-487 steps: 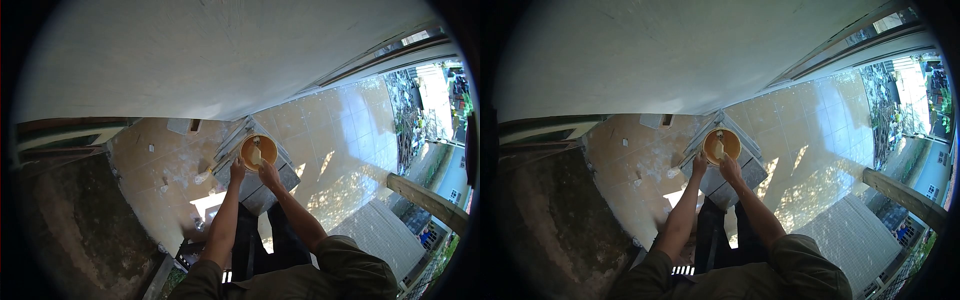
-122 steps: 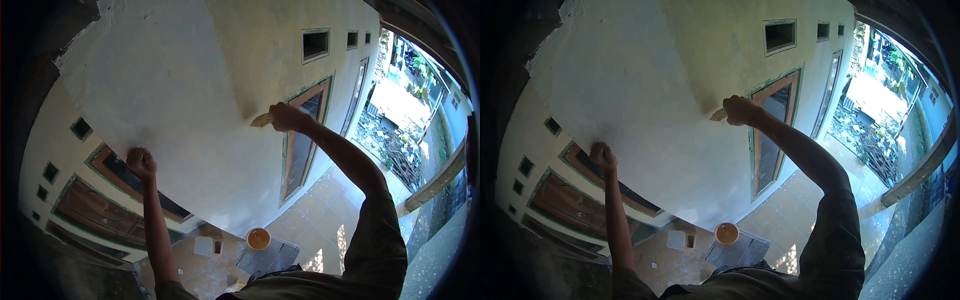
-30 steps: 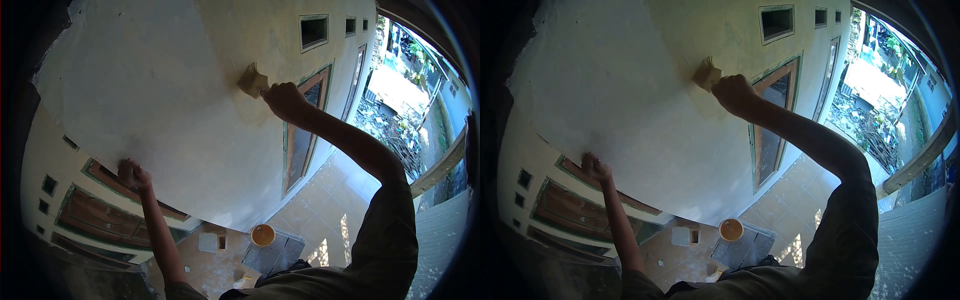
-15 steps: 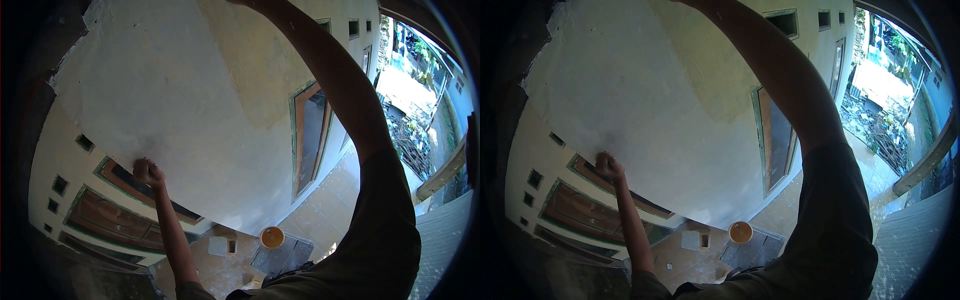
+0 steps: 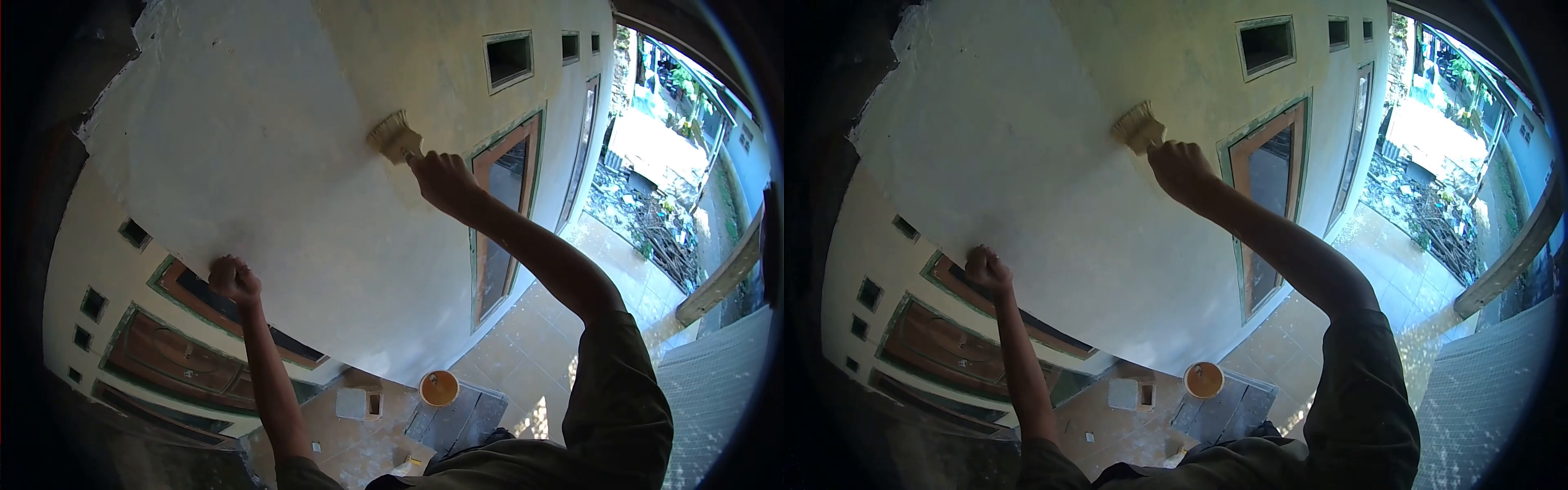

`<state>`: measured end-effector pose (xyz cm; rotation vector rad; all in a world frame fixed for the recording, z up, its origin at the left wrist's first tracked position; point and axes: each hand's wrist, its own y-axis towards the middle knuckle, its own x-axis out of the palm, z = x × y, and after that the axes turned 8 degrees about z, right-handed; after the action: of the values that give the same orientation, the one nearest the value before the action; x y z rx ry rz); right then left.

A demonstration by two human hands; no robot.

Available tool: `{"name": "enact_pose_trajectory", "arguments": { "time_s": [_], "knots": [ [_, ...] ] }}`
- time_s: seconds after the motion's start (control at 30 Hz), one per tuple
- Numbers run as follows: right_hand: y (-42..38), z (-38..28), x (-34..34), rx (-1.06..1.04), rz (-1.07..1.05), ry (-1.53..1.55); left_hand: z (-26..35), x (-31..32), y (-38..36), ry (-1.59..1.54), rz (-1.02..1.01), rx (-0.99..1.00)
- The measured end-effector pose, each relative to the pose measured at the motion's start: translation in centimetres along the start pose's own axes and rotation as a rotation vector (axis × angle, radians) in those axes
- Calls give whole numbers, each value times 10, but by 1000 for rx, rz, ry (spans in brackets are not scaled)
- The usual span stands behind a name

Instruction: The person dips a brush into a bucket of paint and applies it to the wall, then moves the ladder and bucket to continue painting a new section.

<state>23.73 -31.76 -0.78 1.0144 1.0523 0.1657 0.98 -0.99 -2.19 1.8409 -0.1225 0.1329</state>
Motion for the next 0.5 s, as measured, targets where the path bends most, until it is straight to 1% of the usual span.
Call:
{"name": "enact_pose_trajectory", "arguments": {
  "time_s": [0.07, 0.1, 0.13, 0.17, 0.2, 0.23, 0.27, 0.33, 0.4, 0.5],
  "knots": [
    [-35, 2, 26, -31, -95, 26, -3, 1, -1, -1, -2, 47],
    [-56, 4, 41, -10, -221, 52, -4, -1, -2, 0, -6, 44],
    [-71, 6, 52, 12, -343, 77, -7, -2, -3, 7, -55, 40],
    [-79, 7, 56, 11, -345, 79, -8, -4, -3, 14, -105, 38],
    [-85, 9, 61, 51, -459, 97, -7, -5, -4, 18, -104, 37],
    [-85, 10, 62, 91, -570, 111, -6, -5, -2, 3, -111, 21],
    [-76, 8, 50, 88, -570, 111, -5, -5, -2, -12, -120, 3],
    [-45, 12, 26, 22, -763, 63, -7, -4, -3, 9, -119, 20],
    [-13, 19, 25, 40, -726, 45, -8, -4, -3, 26, -119, 39],
    [54, 26, -20, 41, -667, 75, -9, -5, -3, 32, -137, 56]
  ]
}}
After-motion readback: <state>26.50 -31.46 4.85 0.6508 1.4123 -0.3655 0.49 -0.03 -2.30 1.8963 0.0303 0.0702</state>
